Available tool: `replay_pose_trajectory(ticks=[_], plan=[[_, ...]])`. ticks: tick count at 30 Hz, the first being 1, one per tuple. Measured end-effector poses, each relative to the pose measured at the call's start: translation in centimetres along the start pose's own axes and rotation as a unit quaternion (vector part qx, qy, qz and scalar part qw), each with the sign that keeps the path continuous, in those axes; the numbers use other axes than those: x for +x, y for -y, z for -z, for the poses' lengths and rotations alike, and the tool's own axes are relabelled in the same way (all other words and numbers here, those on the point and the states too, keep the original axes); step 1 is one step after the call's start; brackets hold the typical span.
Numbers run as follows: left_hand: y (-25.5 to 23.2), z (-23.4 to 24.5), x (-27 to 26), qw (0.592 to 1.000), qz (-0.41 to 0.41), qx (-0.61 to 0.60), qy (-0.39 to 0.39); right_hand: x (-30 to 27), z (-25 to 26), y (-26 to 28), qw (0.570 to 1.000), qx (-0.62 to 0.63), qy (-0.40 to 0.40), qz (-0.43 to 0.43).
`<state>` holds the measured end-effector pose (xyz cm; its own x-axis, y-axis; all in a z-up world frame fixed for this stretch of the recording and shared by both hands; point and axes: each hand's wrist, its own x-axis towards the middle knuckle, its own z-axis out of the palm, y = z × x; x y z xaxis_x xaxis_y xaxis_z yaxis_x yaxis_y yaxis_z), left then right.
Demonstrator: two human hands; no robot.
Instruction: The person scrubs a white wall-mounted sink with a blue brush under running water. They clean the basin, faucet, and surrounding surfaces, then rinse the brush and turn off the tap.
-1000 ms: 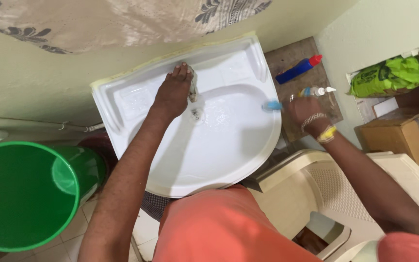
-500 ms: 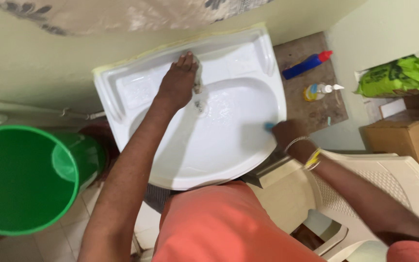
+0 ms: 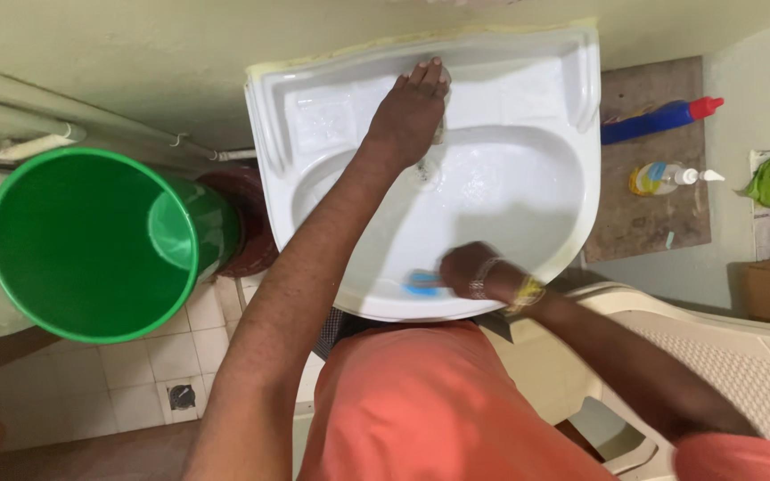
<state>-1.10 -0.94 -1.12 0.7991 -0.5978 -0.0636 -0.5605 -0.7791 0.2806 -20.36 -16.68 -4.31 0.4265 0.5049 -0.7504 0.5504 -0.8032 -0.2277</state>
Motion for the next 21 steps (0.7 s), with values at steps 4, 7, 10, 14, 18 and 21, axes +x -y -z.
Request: replay_pose_trajectory(ticks=[4, 7, 10, 14, 18, 21], plan=[[-0.3, 0.6, -0.2, 1.0, 0.012, -0.009, 0.025, 8.4, 2.0, 7.6, 0.976, 0.066, -0.197, 0.059], [0.3, -0.1, 0.0, 1.0, -0.013, 0.0, -0.012, 11.7, 3.4, 8.8, 0.98, 0.074, -0.186, -0.004], [0.6, -0.6, 0.2, 1.0, -0.014, 0.012, -0.011, 9.3, 2.0, 8.0, 0.981, 0.084, -0.173, 0.041], [0.4, -0.6, -0.1, 1.0, -0.013, 0.004, -0.006, 1.0, -0.2, -1.5, 0.994, 0.034, 0.051, -0.091], [0.0, 0.4, 0.2, 1.0, -0.005, -0.007, 0.026, -0.8, 0.0, -6.7, 0.986, -0.004, -0.002, -0.166], [0.6, 0.2, -0.3, 1.0, -0.008, -0.016, 0.014, 4.0, -1.2, 1.7, 0.998, 0.038, -0.016, -0.057]])
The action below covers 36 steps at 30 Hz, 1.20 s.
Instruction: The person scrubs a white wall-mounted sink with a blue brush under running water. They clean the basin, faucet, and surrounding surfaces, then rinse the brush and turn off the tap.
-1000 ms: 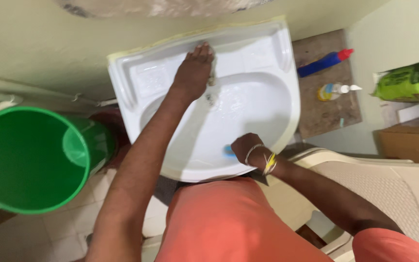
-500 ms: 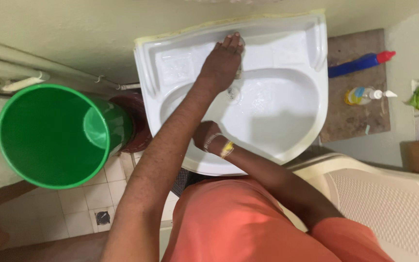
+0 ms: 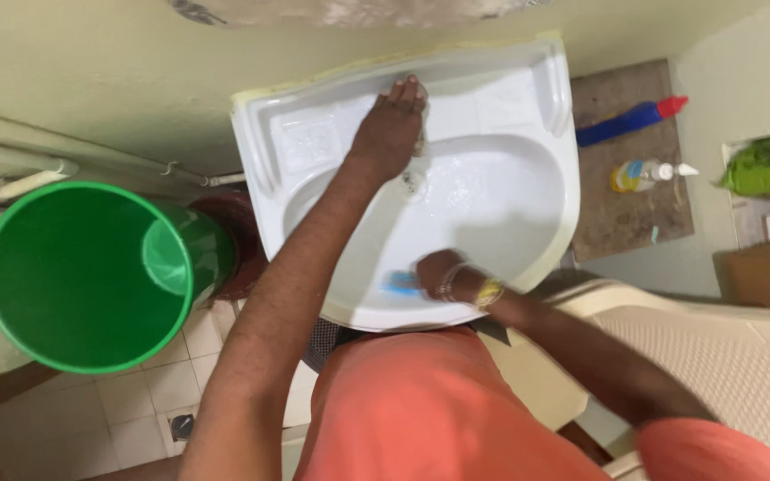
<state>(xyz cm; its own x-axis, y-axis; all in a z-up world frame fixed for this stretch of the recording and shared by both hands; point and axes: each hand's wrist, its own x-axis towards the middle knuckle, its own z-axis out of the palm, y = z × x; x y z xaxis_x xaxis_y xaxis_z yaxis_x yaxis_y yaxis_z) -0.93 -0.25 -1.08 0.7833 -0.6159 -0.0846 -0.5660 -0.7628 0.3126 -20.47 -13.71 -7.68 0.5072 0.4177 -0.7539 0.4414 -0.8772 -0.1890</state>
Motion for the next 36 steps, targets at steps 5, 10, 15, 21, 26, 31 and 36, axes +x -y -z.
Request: replay_pose_trajectory(ticks=[5, 10, 15, 21, 26, 31, 36], plan=[[0.1, 0.1, 0.1, 1.0, -0.015, 0.009, 0.007, 3.4, 0.9, 8.2, 0.953, 0.19, -0.222, 0.078], [0.1, 0.3, 0.1, 1.0, -0.018, 0.007, -0.002, 0.0, -1.1, -3.6, 0.998, 0.041, 0.005, 0.046], [0.0, 0.3, -0.1, 1.0, -0.019, 0.022, -0.003, -2.0, -1.0, -19.5, 0.945, -0.153, -0.197, -0.212], [-0.4, 0.4, 0.2, 1.0, -0.006, 0.027, 0.008, 5.8, -5.7, -2.3, 0.989, 0.096, -0.114, 0.0], [-0.3, 0.0, -0.1, 1.0, -0.01, 0.028, -0.005, 9.4, -6.7, 1.1, 0.967, 0.093, -0.237, 0.022], [-0.4, -0.2, -0.1, 1.0, -0.003, 0.018, -0.013, 9.6, -5.3, -15.3, 0.891, -0.066, -0.412, -0.179], [-0.4, -0.3, 0.0, 1.0, 0.003, 0.008, -0.023, 12.0, -3.6, -13.9, 0.904, -0.048, -0.398, -0.145]])
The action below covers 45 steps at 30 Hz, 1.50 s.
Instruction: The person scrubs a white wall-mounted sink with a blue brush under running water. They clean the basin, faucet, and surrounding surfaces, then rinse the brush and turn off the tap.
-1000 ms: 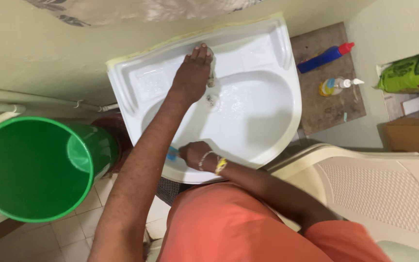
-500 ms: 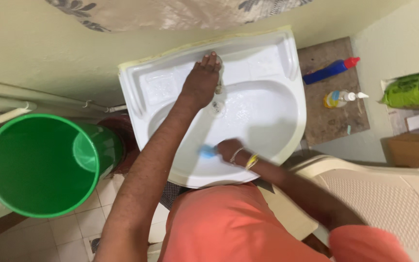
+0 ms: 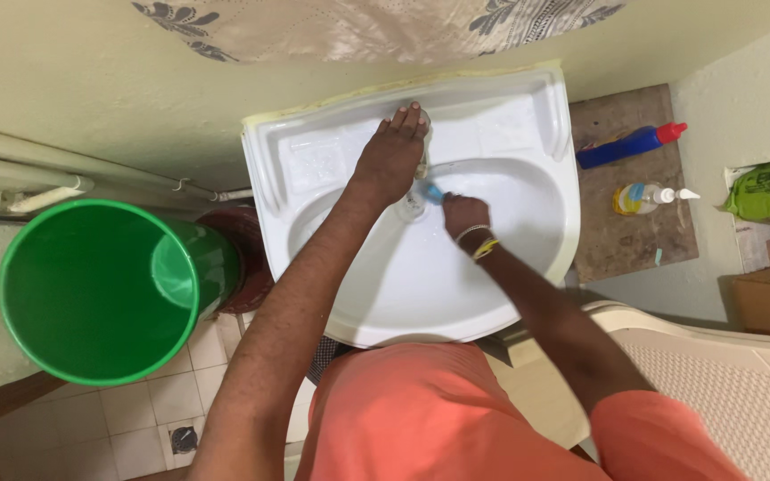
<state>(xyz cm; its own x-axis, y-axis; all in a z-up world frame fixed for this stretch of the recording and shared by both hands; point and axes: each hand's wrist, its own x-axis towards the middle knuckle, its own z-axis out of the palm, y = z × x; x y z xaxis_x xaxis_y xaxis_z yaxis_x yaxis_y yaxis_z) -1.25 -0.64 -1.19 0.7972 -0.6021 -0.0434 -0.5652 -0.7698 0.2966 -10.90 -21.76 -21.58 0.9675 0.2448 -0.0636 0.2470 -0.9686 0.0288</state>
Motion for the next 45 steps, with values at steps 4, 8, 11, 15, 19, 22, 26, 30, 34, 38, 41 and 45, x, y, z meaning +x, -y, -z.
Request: replay_pose_trajectory(ticks=[4, 8, 11, 15, 19, 22, 26, 30, 34, 38, 41, 45], plan=[[-0.1, 0.2, -0.1, 1.0, 0.004, 0.012, 0.01, 0.1, 0.0, 5.9, 0.994, 0.076, 0.076, -0.018], [0.0, -0.1, 0.0, 1.0, -0.009, 0.015, -0.002, -1.5, 0.8, 3.1, 0.99, 0.092, 0.094, 0.058], [0.1, 0.0, -0.1, 1.0, -0.006, 0.007, 0.001, -0.4, 1.5, -0.9, 0.999, 0.037, 0.032, -0.004], [0.0, 0.3, -0.2, 1.0, -0.004, 0.009, 0.01, -0.5, 0.2, 2.4, 0.995, 0.087, 0.055, -0.015], [-0.1, 0.3, -0.1, 1.0, -0.003, 0.005, 0.004, -3.7, 0.0, 8.7, 0.983, 0.171, 0.06, 0.036], [0.0, 0.4, -0.3, 1.0, 0.002, -0.008, 0.019, -5.1, 1.0, 14.6, 0.957, 0.21, -0.026, 0.2], [0.0, 0.6, -0.1, 1.0, -0.007, 0.004, 0.017, -0.9, -0.3, 15.0, 0.98, 0.138, -0.02, 0.142], [0.1, 0.4, -0.1, 1.0, -0.007, 0.015, 0.023, 4.0, -2.9, 5.6, 0.989, -0.022, -0.092, 0.116], [0.1, 0.3, -0.1, 1.0, -0.006, 0.007, 0.015, 1.2, 1.3, -5.6, 0.977, -0.197, 0.081, 0.027], [0.0, 0.2, 0.0, 1.0, -0.005, 0.003, 0.007, -3.2, 6.2, -7.1, 0.972, -0.103, 0.194, -0.079], [0.1, 0.0, 0.1, 1.0, -0.004, -0.006, 0.009, -5.3, 6.0, -0.1, 0.936, 0.07, 0.341, -0.045], [0.1, -0.2, 0.2, 1.0, -0.006, 0.012, -0.001, -5.1, 4.6, 11.4, 0.947, 0.148, 0.269, 0.088]])
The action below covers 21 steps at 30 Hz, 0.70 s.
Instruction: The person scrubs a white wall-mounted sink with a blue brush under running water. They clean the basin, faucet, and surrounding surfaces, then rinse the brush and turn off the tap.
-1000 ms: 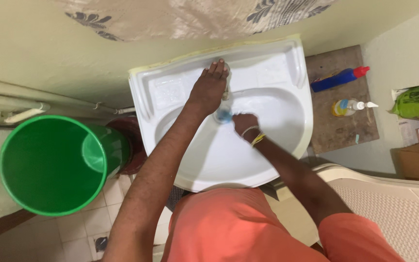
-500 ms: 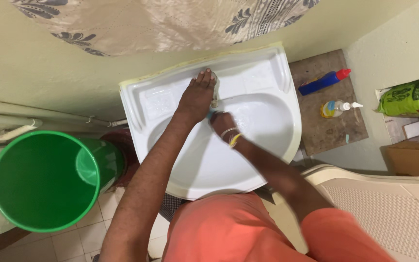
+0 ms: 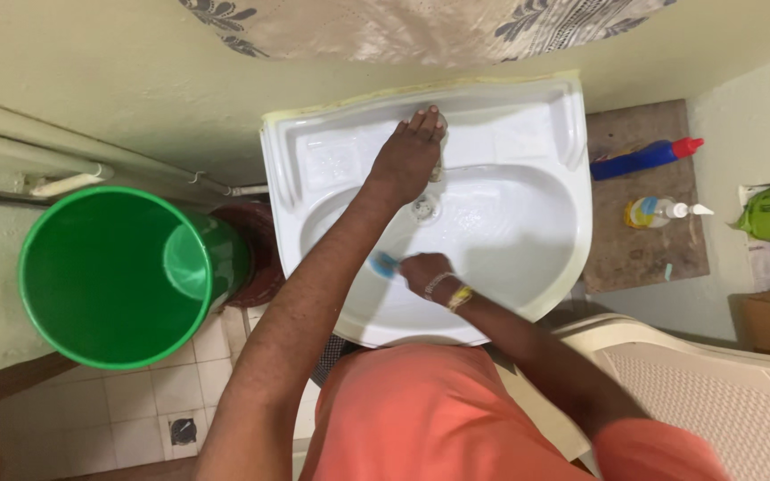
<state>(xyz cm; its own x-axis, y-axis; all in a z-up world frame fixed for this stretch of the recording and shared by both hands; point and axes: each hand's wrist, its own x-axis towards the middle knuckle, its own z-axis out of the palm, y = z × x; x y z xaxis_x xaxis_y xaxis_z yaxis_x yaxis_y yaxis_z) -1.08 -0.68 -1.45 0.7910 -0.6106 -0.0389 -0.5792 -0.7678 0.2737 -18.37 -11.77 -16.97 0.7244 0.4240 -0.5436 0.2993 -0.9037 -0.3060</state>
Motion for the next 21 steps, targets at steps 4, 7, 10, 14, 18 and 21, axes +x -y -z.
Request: replay_pose_trajectory(ticks=[4, 7, 10, 14, 18, 21], plan=[[-0.1, 0.4, -0.2, 1.0, -0.002, 0.004, 0.014, 7.4, 0.3, 3.9, 0.994, 0.034, -0.099, -0.029], [0.0, 0.6, -0.2, 1.0, -0.002, -0.005, 0.029, 7.9, -0.1, 6.2, 0.993, 0.043, -0.098, 0.057], [0.0, 0.7, -0.3, 1.0, -0.015, 0.005, 0.008, 0.8, 0.8, 5.3, 0.971, 0.092, -0.095, 0.198], [0.2, 0.4, -0.3, 1.0, -0.014, 0.006, 0.013, -6.4, 5.2, -2.8, 0.974, -0.098, 0.202, 0.012], [0.4, 0.4, -0.2, 0.999, -0.025, 0.026, 0.006, -8.0, 9.7, -13.7, 0.953, -0.248, 0.009, -0.172], [0.4, 0.4, -0.7, 0.999, -0.029, 0.03, 0.013, -7.4, 7.5, -13.8, 0.962, -0.218, -0.021, -0.163]])
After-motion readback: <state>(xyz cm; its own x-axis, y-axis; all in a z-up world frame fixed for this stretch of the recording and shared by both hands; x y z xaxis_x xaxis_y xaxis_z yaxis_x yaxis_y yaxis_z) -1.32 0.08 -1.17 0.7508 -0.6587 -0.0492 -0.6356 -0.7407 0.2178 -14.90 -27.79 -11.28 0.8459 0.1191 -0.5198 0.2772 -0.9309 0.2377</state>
